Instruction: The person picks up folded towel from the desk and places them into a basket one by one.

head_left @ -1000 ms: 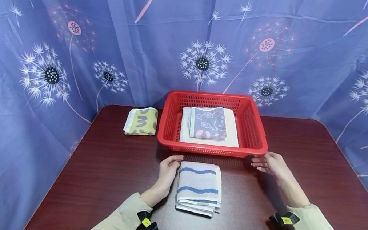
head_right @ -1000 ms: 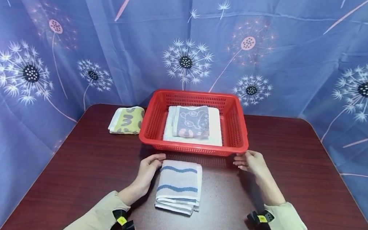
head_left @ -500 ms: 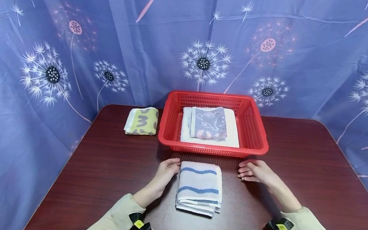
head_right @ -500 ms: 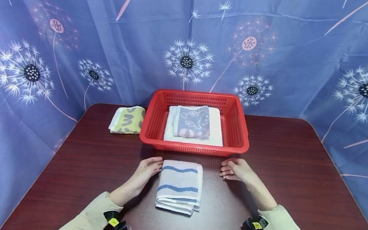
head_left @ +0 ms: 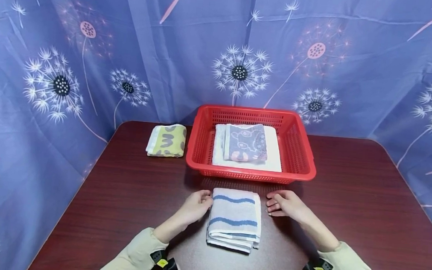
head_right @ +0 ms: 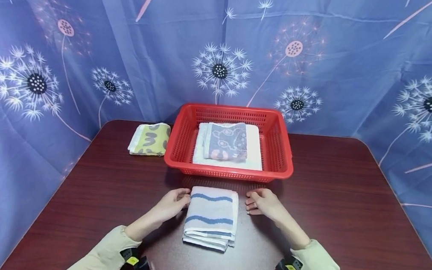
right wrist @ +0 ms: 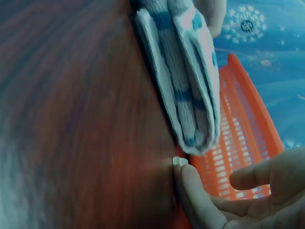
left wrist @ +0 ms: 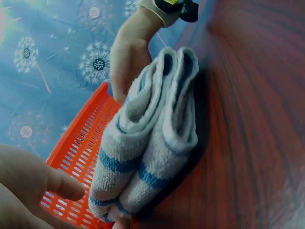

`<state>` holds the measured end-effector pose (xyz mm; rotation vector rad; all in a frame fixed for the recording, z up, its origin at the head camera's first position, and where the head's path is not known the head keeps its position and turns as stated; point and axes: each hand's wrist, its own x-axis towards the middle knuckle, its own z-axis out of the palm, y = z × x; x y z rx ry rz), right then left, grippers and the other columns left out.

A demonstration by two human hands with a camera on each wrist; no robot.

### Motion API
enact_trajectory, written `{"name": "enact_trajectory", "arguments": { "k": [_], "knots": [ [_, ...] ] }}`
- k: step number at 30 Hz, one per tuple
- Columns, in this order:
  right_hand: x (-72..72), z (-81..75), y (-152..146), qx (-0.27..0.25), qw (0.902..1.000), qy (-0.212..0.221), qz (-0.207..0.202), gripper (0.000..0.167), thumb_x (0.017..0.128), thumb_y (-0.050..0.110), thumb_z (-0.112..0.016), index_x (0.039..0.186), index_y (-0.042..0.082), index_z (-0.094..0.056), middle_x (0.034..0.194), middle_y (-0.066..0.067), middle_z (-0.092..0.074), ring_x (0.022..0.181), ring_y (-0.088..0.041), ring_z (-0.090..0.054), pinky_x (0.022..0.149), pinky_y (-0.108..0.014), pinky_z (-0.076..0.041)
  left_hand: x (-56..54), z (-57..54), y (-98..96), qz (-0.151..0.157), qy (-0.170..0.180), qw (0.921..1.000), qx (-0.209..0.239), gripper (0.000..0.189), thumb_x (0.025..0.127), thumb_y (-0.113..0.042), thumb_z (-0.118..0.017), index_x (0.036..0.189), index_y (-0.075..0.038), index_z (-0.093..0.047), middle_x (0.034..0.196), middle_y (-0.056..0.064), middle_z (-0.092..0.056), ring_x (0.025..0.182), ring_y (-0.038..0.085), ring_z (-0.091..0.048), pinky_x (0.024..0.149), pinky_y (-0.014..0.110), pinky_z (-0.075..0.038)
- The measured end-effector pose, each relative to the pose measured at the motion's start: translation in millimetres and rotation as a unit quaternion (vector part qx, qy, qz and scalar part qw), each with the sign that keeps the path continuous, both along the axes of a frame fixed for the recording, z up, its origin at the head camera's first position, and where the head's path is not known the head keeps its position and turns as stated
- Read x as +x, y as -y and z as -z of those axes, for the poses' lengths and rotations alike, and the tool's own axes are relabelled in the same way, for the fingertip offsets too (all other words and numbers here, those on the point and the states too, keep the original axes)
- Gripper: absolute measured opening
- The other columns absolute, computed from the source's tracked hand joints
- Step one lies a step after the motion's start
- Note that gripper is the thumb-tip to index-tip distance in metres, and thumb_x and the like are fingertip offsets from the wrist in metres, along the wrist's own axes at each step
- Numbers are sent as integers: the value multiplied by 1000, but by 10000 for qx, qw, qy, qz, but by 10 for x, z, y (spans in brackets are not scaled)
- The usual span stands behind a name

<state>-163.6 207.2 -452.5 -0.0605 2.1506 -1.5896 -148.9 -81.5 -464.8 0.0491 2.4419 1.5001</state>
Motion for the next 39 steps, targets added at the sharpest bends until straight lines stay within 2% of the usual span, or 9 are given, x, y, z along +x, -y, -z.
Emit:
{"name": "enact_trajectory", "arguments": {
  "k": [5,9,13,21,28,31,35,39],
  "knots": [
    [56,-5,133,289,9990,-268,210,35,100,4,-33,117,-24,-45,90,-22,-64,72,-14,-65,69,-37,-59,10,10,-26,280,-701,9927,-940,41,90,-16,-51,121,9,-59,92,9,-65,85,16,-58,79,32,-49],
    [107,8,227,536,9966,-402,469,35,101,8,-36,119,-19,-48,93,-23,-62,73,-17,-66,66,-39,-59,19,24,-52,372,-1049,9866,-1192,32,92,-16,-51,110,6,-64,83,7,-61,78,15,-53,72,31,-46],
    [154,23,301,721,9946,-518,534,34,101,12,-40,117,-14,-53,96,-21,-61,72,-18,-65,64,-38,-59,40,32,-67,408,-1173,9839,-1285,28,92,-18,-52,104,4,-65,81,6,-57,77,16,-50,70,31,-43],
    [193,49,403,1103,9897,-765,493,31,100,14,-44,113,-10,-58,87,-14,-66,70,-17,-65,60,-34,-59,75,19,-87,345,-1233,9849,-1167,31,91,-19,-53,106,6,-64,85,8,-58,80,17,-51,71,31,-44],
    [223,28,449,1705,9783,-1091,446,29,99,16,-47,113,-5,-61,86,-11,-66,70,-15,-66,58,-29,-57,97,24,-118,260,-1162,9884,-941,33,91,-18,-53,111,7,-59,89,9,-58,81,16,-54,71,31,-46],
    [236,27,454,2128,9649,-1497,371,25,97,16,-50,110,-2,-62,86,-8,-64,74,-14,-62,65,-29,-53,103,40,-124,265,-1119,9906,-742,34,92,-18,-53,114,7,-55,87,9,-59,76,13,-54,66,27,-45],
    [254,29,463,2513,9470,-1968,370,25,94,14,-52,112,-1,-61,95,-11,-65,88,-23,-59,78,-39,-48,116,39,-136,271,-1037,9931,-479,37,92,-16,-52,120,8,-51,86,10,-63,70,11,-53,62,24,-44],
    [280,23,483,2342,9525,-1891,469,27,95,13,-51,116,-3,-57,106,-18,-65,99,-29,-60,87,-46,-47,123,30,-149,164,-875,9958,-233,40,92,-15,-52,124,9,-48,96,17,-65,73,13,-57,62,25,-46]
  ]
}}
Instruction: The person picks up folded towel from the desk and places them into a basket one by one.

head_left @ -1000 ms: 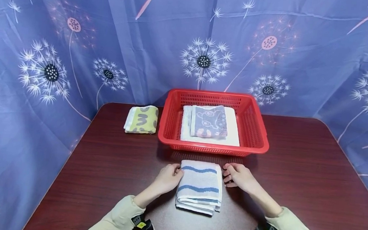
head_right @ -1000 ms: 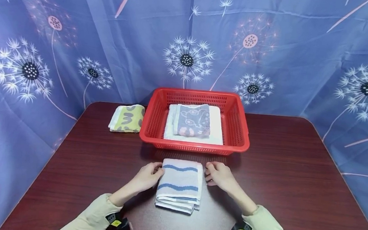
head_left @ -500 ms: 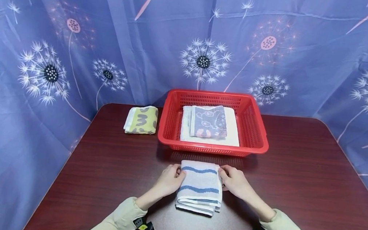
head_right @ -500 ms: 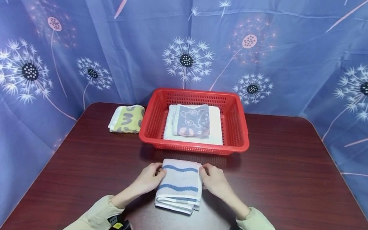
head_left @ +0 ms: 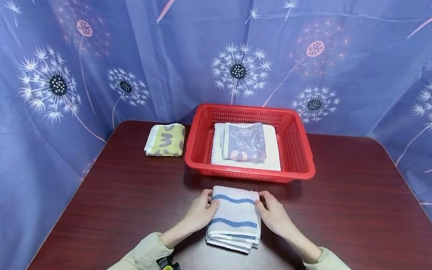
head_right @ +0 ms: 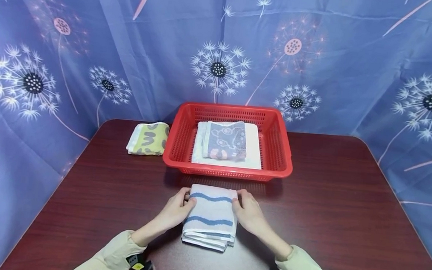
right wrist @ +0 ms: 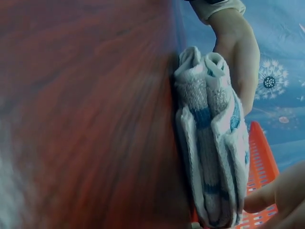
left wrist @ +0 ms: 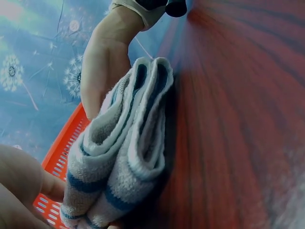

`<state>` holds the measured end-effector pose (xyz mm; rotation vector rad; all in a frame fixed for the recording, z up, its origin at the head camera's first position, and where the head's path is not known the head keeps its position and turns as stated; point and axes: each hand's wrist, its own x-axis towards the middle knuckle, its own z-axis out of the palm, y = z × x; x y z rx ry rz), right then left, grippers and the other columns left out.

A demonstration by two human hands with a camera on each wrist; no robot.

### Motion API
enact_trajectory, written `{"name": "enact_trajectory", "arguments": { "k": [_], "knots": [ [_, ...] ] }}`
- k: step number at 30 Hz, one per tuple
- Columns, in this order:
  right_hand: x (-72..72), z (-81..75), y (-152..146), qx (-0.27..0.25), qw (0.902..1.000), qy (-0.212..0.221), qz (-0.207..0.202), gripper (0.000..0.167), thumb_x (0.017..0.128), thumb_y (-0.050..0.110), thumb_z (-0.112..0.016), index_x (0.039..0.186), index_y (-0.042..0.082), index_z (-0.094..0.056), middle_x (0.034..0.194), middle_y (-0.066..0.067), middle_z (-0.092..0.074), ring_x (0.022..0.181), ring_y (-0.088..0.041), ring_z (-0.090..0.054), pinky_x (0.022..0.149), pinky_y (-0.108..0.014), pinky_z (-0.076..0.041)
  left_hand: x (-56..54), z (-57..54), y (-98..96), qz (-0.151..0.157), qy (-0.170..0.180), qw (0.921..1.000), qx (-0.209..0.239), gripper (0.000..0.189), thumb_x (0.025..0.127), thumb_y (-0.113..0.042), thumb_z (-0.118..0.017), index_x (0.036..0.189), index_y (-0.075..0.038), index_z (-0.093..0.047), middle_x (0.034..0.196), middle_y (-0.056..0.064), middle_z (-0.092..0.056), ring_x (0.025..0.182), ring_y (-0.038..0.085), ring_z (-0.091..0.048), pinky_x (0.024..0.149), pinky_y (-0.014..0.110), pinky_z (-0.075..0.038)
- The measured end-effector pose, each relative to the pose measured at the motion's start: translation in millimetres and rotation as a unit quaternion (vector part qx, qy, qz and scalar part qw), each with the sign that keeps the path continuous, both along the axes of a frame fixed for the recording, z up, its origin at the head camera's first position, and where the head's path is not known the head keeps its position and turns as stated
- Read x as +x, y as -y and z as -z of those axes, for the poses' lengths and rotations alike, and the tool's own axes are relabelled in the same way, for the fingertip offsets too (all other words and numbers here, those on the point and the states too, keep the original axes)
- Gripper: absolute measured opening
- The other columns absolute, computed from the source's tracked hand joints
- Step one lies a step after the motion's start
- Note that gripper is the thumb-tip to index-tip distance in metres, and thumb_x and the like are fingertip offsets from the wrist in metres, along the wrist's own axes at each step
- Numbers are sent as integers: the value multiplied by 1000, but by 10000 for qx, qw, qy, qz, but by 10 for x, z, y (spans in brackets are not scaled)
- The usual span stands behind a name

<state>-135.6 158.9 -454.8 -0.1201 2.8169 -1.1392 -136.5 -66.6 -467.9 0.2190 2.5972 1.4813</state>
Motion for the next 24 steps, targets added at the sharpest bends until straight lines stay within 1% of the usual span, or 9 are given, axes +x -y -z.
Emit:
{"name": "enact_trajectory", "arguments": {
  "k": [4,8,11,14,16,19,20,22,24],
  "knots": [
    [18,-18,24,-296,9993,205,110,27,97,13,-49,119,-2,-53,107,-18,-66,97,-26,-61,85,-41,-48,1,-10,-8,-185,252,9993,204,42,92,-15,-52,127,9,-47,107,23,-63,79,19,-60,66,29,-49],
    [22,-30,44,-511,9981,284,218,26,97,12,-48,120,-1,-51,103,-15,-65,93,-23,-60,79,-34,-48,1,-14,-18,-348,508,9972,427,44,93,-15,-53,129,9,-47,110,24,-61,88,25,-61,72,33,-51],
    [19,-29,54,-675,9967,335,302,27,97,13,-48,120,-2,-50,103,-15,-64,91,-21,-60,75,-30,-48,-16,-3,-28,-410,720,9938,747,45,94,-16,-51,130,10,-46,110,24,-60,95,27,-61,77,36,-52],
    [11,-21,59,-770,9950,489,418,30,99,15,-46,123,-2,-48,105,-15,-62,92,-21,-59,74,-28,-48,-42,16,-34,-440,952,9892,1024,45,96,-18,-51,129,12,-47,111,24,-61,99,29,-61,83,39,-52],
    [5,-20,62,-742,9945,550,488,34,100,17,-44,126,-4,-47,107,-17,-62,95,-24,-60,78,-32,-48,-58,17,-35,-453,1122,9853,1203,47,96,-21,-50,129,13,-48,114,25,-62,104,29,-61,89,41,-51],
    [-6,-31,70,-644,9948,616,490,41,102,20,-40,131,-8,-47,117,-24,-61,109,-34,-59,93,-44,-47,-59,0,-39,-500,1264,9794,1496,49,96,-25,-50,126,14,-50,117,26,-63,108,27,-59,97,44,-48],
    [-8,-39,75,-652,9947,636,476,44,102,21,-39,133,-9,-47,121,-26,-60,115,-37,-57,98,-48,-45,-53,-7,-41,-500,1226,9782,1598,50,96,-28,-50,123,14,-51,115,24,-64,105,23,-60,95,40,-48],
    [-7,-57,85,-660,9945,664,471,47,103,23,-35,135,-11,-46,130,-29,-56,125,-41,-50,106,-52,-37,-41,-20,-56,-575,1225,9739,1821,50,96,-30,-49,120,14,-53,111,21,-64,102,19,-58,95,38,-47],
    [-5,-69,94,-779,9933,703,495,49,104,23,-33,136,-11,-44,134,-29,-53,129,-42,-46,110,-53,-34,-27,-37,-81,-697,1201,9707,1962,48,96,-31,-48,117,12,-55,105,17,-63,96,16,-56,91,35,-47]
  ]
}}
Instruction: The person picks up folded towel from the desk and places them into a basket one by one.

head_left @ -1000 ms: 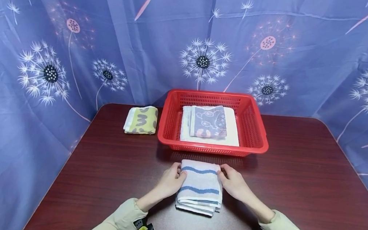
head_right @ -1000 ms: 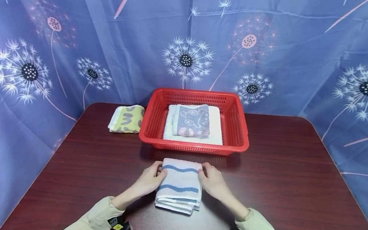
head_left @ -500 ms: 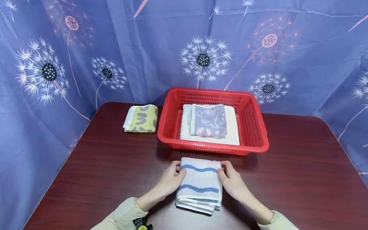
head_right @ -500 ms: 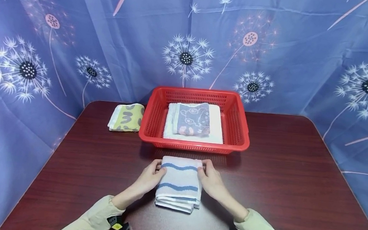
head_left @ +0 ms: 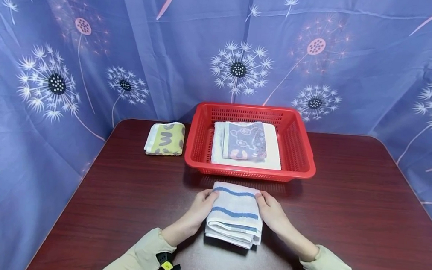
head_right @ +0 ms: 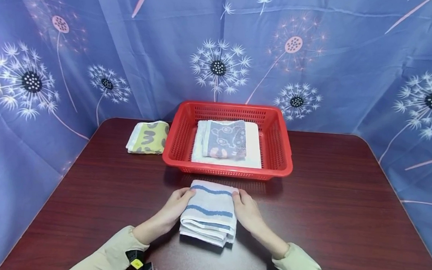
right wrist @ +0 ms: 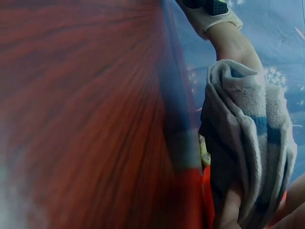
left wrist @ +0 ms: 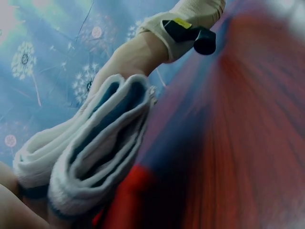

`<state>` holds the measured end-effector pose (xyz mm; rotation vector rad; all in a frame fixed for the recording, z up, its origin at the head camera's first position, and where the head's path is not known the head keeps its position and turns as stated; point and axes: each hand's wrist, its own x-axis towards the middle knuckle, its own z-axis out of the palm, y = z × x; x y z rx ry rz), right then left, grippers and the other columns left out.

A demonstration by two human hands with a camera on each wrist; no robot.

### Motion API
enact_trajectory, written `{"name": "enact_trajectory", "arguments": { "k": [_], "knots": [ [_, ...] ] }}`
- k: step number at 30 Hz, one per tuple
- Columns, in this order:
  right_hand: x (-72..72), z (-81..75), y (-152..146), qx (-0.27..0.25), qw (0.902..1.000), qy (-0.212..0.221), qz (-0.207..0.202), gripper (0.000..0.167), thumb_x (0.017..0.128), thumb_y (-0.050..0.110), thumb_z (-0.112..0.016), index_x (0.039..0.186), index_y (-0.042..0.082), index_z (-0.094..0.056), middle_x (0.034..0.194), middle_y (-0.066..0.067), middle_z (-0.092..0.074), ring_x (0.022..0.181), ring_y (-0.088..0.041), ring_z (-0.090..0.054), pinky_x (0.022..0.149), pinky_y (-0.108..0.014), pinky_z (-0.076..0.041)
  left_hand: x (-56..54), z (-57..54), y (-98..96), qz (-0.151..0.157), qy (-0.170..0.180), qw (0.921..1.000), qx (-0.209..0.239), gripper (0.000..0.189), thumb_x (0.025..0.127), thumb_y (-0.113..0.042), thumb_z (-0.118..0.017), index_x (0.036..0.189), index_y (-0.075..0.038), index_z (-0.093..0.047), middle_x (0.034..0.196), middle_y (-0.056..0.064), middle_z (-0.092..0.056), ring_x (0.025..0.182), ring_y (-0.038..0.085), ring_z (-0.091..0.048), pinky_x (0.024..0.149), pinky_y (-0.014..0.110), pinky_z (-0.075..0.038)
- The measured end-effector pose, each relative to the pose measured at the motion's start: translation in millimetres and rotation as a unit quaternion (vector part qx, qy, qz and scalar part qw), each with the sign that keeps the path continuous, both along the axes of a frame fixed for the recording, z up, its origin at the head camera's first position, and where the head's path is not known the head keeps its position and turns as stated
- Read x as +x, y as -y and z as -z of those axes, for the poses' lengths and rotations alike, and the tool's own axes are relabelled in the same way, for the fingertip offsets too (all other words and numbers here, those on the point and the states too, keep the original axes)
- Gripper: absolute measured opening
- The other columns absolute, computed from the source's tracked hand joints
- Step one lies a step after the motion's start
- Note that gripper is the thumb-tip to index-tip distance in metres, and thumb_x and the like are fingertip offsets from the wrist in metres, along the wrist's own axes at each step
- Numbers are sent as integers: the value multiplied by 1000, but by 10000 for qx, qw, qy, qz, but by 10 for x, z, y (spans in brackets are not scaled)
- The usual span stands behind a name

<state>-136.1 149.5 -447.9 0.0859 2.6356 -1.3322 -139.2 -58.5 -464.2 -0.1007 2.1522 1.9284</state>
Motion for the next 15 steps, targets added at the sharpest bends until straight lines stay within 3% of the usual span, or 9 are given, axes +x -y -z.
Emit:
{"name": "enact_trajectory", "arguments": {
  "k": [7,15],
  "knots": [
    [30,-78,33,-108,9995,-222,176,47,104,25,-32,136,-6,-47,130,-26,-57,124,-38,-51,108,-51,-36,57,-104,-85,-412,53,9990,149,39,98,-24,-43,120,6,-54,109,13,-59,100,16,-52,92,33,-41],
    [50,-204,21,89,9985,-543,65,47,104,24,-32,139,-6,-44,132,-26,-56,125,-37,-51,108,-51,-37,77,-211,-85,-405,-7,9984,389,38,97,-23,-44,120,6,-55,100,8,-60,89,11,-54,85,28,-44]
  ]
}}
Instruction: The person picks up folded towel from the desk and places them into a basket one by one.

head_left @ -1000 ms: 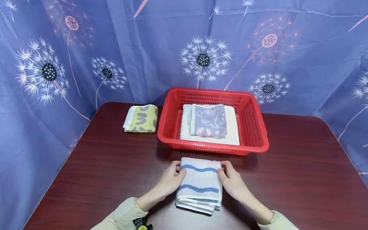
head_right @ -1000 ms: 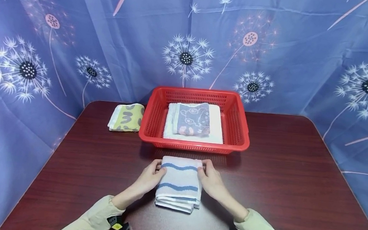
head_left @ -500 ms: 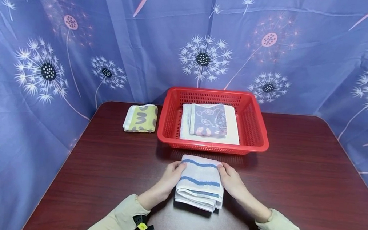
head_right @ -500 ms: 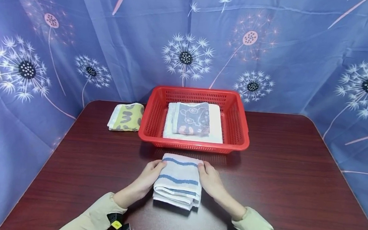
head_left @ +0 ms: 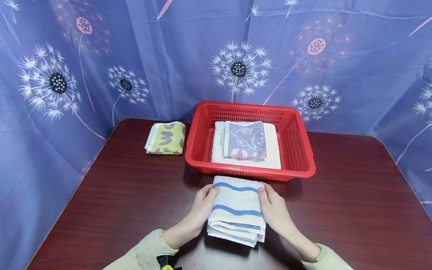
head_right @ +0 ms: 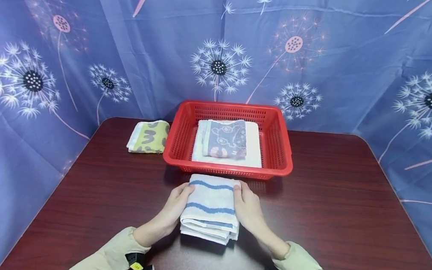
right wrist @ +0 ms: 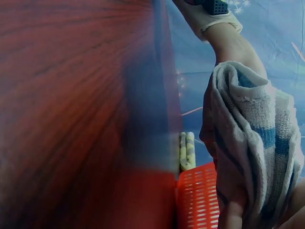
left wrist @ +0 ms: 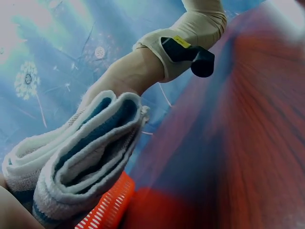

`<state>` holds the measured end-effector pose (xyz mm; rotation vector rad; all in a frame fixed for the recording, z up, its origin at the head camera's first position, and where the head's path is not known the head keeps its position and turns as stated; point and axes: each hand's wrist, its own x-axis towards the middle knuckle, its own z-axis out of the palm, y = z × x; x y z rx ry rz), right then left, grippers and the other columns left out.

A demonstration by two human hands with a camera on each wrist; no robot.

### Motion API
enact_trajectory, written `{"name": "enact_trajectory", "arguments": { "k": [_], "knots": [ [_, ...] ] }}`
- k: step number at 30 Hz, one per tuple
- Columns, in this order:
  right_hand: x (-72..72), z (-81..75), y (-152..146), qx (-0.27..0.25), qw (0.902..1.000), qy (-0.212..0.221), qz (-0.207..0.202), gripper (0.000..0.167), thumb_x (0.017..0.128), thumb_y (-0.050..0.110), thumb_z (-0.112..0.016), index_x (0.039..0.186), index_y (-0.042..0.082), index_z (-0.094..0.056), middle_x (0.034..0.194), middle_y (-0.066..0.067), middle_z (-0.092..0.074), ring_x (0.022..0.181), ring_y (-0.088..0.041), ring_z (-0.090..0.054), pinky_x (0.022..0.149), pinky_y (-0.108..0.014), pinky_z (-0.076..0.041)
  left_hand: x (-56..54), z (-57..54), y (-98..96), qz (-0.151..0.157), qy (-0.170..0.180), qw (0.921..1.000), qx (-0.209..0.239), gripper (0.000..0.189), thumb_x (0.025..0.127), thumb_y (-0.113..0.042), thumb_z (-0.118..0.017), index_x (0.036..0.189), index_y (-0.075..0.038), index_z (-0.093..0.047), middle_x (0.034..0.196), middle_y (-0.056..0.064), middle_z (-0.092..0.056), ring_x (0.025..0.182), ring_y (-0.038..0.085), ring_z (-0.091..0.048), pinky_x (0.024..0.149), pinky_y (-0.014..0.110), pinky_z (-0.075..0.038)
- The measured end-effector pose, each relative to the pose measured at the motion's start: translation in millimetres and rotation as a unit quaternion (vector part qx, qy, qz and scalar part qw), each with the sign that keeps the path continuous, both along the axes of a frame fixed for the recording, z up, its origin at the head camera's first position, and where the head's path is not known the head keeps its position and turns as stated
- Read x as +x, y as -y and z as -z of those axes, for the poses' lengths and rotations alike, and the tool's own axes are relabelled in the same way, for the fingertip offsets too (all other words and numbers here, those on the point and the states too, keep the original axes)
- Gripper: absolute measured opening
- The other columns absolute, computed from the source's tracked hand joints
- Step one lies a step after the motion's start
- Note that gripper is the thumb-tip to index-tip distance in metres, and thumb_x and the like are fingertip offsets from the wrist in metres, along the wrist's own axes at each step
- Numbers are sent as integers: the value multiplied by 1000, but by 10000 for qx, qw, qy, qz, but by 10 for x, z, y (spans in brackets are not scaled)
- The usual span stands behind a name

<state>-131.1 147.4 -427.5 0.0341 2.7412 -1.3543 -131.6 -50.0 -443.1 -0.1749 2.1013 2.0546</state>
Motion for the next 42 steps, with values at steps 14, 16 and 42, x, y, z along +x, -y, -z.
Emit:
{"name": "enact_trajectory", "arguments": {
  "k": [14,16,42],
  "knots": [
    [-20,-195,-23,95,9996,-241,-120,45,104,24,-35,140,-2,-46,129,-22,-59,123,-33,-53,106,-50,-39,-7,-139,22,11,-61,9995,309,38,96,-21,-45,122,5,-55,95,5,-61,84,8,-55,81,25,-47],
    [-29,-212,-28,61,9997,-214,-114,46,104,24,-35,140,-3,-45,130,-22,-58,125,-33,-52,107,-50,-38,-11,-169,26,-8,-101,9995,300,38,96,-21,-46,122,5,-55,97,6,-61,85,9,-55,81,25,-47],
    [-48,-383,-101,-150,9992,-336,-154,35,101,23,-44,126,3,-58,97,-11,-70,81,-12,-63,78,-30,-50,-21,-355,40,218,-215,9979,576,36,97,-20,-44,123,3,-55,91,2,-60,80,7,-57,75,24,-48]
  ]
}}
